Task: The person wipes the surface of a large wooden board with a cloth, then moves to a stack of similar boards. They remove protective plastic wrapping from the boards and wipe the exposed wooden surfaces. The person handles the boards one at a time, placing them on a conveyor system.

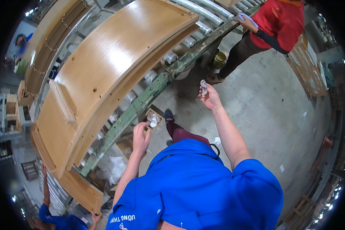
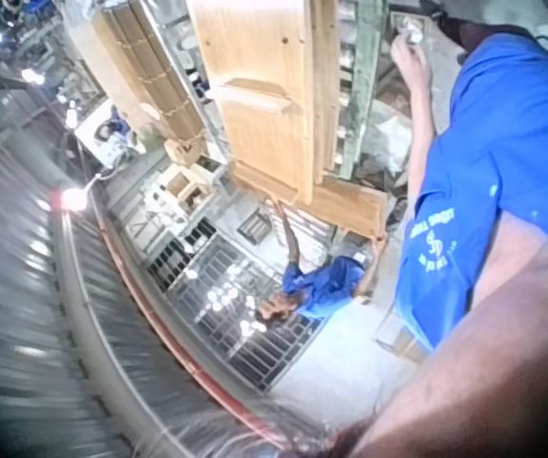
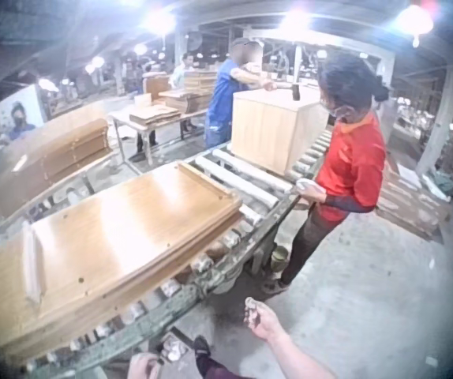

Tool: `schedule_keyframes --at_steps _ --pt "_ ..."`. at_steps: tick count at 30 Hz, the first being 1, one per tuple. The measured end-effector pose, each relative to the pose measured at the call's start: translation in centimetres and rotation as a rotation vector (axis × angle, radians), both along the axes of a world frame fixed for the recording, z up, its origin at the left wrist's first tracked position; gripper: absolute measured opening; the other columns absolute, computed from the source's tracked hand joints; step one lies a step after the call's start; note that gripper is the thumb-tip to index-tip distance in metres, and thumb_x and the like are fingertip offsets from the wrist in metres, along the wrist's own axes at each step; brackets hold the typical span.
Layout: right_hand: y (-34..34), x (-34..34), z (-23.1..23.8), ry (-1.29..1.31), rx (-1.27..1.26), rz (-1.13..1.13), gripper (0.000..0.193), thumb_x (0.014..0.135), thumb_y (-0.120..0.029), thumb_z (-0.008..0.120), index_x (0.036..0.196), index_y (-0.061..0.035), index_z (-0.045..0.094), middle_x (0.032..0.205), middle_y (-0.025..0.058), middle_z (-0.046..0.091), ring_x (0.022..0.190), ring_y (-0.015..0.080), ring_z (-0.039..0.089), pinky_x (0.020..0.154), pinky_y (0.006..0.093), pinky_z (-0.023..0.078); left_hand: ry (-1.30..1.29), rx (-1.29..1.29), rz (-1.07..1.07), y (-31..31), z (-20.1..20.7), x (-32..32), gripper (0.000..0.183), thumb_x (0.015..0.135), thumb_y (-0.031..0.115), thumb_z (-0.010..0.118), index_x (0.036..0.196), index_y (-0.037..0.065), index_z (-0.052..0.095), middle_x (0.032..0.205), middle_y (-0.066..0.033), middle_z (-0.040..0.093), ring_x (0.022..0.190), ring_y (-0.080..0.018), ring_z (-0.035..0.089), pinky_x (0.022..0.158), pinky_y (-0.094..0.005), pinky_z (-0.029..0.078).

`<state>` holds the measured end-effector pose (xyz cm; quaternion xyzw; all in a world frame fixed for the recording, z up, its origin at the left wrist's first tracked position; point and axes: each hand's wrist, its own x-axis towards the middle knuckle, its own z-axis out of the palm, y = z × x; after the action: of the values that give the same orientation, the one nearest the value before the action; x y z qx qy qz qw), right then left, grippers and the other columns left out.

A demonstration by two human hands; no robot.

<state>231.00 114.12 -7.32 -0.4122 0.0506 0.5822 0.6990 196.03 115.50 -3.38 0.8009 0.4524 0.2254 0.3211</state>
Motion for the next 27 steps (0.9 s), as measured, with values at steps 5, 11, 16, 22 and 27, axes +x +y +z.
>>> schedule_keyframes --at_steps 5,11,16,22,27 --pt "-3.4 -3.1 0.5 -0.078 -0.04 0.218 0.006 0.086 -0.015 0.058 0.09 -0.0112 0.06 0.07 -0.0038 0.056 0.055 0.0058 0.046 0.051 0.0213 0.041 -0.246 -0.458 0.003 -4.1 -0.9 7.3 0.034 0.084 0.025 0.059 0.105 0.0 0.053 0.1 -0.0098 0.056 0.077 -0.0161 0.055 0.067 -0.0287 0.045" --pt "-7.5 -3.5 0.7 -0.11 0.026 0.606 0.012 0.087 -0.016 0.057 0.095 -0.0073 0.059 0.081 0.0018 0.061 0.068 0.0101 0.056 0.064 0.0258 0.049 -0.302 -0.551 0.027 -7.3 -0.2 16.2 0.036 0.084 0.026 0.061 0.109 0.001 0.051 0.086 -0.0051 0.058 0.072 -0.0109 0.053 0.063 -0.025 0.044" --pt "-9.7 1.7 1.0 -0.246 0.003 0.703 0.011 0.085 -0.015 0.06 0.093 -0.0066 0.058 0.077 -0.0002 0.059 0.063 0.0063 0.054 0.059 0.0215 0.047 -0.402 -0.625 0.172 -9.5 -1.9 21.0 0.026 0.085 0.022 0.06 0.099 0.001 0.056 0.08 -0.0014 0.058 0.069 -0.0072 0.053 0.06 -0.0238 0.045" --pt "-11.2 10.4 0.8 -0.39 0.07 0.758 0.008 0.085 -0.013 0.06 0.091 -0.0086 0.058 0.076 -0.0026 0.058 0.063 0.0044 0.052 0.057 0.0195 0.044 -0.444 -0.791 0.022 -11.2 -2.5 28.1 0.024 0.09 0.02 0.052 0.104 0.001 0.056 0.086 -0.0023 0.062 0.074 -0.0092 0.055 0.067 -0.0252 0.046" --pt "-12.7 15.7 0.1 -0.372 0.07 0.736 0.01 0.085 -0.013 0.058 0.094 -0.0085 0.056 0.08 -0.0019 0.058 0.067 0.006 0.054 0.06 0.0201 0.044 -0.211 -0.687 -0.076 -11.1 -1.3 32.3 0.02 0.088 0.017 0.052 0.097 0.0 0.057 0.079 -0.0044 0.062 0.071 -0.0099 0.059 0.064 -0.0268 0.046"
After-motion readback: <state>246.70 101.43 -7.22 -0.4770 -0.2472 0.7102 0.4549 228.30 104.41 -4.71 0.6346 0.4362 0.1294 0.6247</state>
